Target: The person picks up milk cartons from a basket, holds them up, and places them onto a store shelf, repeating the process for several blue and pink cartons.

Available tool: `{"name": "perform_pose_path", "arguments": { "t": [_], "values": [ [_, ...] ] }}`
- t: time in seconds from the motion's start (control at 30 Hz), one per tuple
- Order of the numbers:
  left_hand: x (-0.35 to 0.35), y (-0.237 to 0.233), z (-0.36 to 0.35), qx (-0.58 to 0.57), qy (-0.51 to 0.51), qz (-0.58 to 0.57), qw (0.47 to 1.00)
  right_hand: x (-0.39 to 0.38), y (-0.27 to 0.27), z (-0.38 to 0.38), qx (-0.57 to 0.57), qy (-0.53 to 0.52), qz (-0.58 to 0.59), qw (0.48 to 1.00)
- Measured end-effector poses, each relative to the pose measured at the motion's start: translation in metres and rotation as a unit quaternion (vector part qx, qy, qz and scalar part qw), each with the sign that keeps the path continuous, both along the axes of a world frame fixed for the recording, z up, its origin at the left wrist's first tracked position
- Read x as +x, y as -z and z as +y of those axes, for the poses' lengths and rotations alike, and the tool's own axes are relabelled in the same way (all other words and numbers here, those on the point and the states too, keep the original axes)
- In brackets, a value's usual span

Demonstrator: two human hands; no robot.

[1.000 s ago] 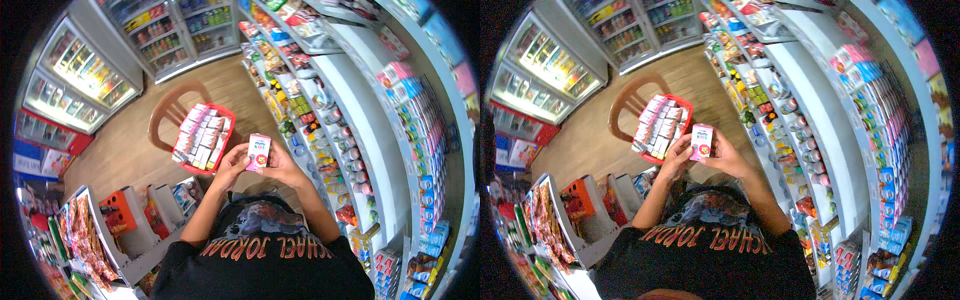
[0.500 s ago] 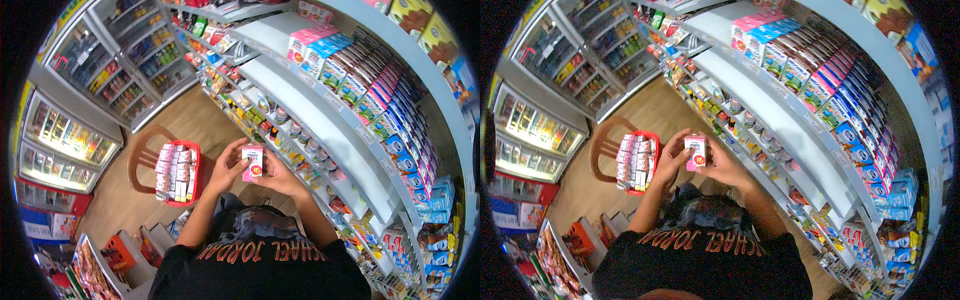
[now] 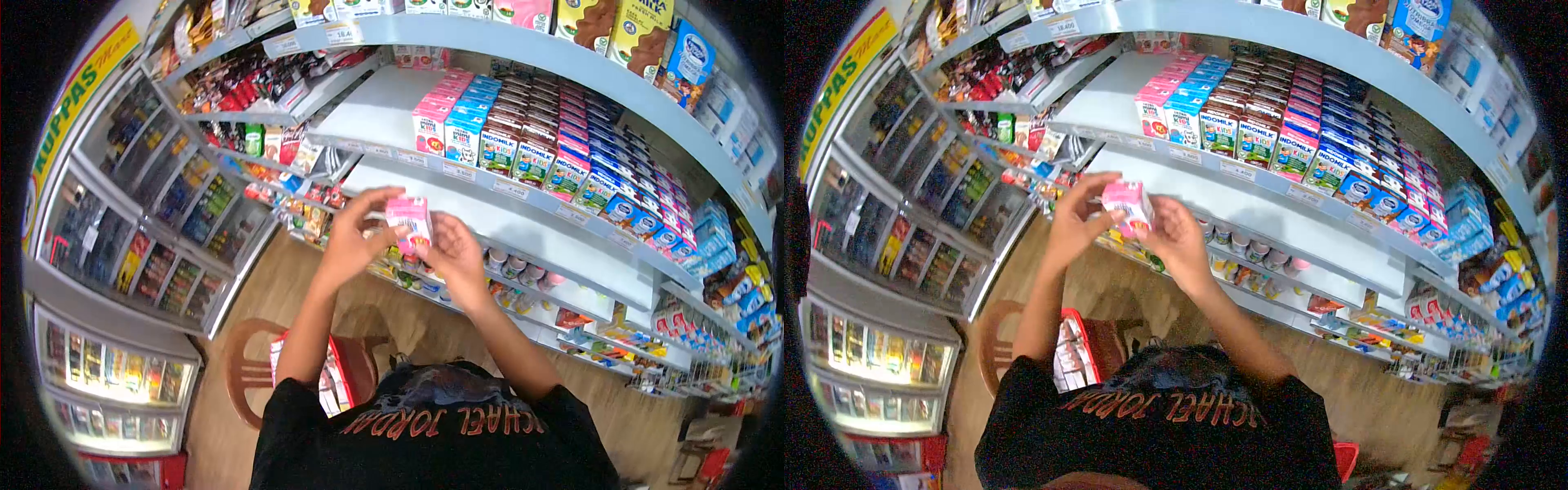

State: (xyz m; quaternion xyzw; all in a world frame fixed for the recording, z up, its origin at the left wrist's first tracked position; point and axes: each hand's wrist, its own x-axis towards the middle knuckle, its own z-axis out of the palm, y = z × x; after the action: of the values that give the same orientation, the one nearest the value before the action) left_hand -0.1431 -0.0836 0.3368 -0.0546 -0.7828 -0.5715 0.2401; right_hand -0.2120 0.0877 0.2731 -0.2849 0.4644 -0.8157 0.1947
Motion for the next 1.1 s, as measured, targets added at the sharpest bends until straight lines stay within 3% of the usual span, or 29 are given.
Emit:
{"name": "perform_pose_path", "arguments": {
  "t": [0.17, 0.3, 0.5, 0.8, 1.1],
  "values": [
    [-0.053, -0.044, -0.035, -0.042, 0.043, 0.06, 0.996, -0.008, -0.045, -0.053, -0.104, 0.182, -0.053, 0.976],
    [-0.08, -0.059, -0.043, -0.067, 0.082, 0.115, 0.988, -0.027, -0.043, -0.084, -0.162, 0.3, -0.023, 0.94],
    [-0.107, -0.056, -0.049, -0.123, 0.074, 0.172, 0.975, -0.049, -0.036, -0.108, -0.187, 0.391, -0.021, 0.901],
    [-0.12, -0.051, -0.049, -0.131, 0.047, 0.241, 0.96, -0.039, -0.054, -0.113, -0.088, 0.466, -0.08, 0.877],
    [-0.139, -0.044, -0.051, -0.139, 0.047, 0.235, 0.961, -0.049, -0.059, -0.112, -0.076, 0.486, -0.087, 0.866]
  ]
}}
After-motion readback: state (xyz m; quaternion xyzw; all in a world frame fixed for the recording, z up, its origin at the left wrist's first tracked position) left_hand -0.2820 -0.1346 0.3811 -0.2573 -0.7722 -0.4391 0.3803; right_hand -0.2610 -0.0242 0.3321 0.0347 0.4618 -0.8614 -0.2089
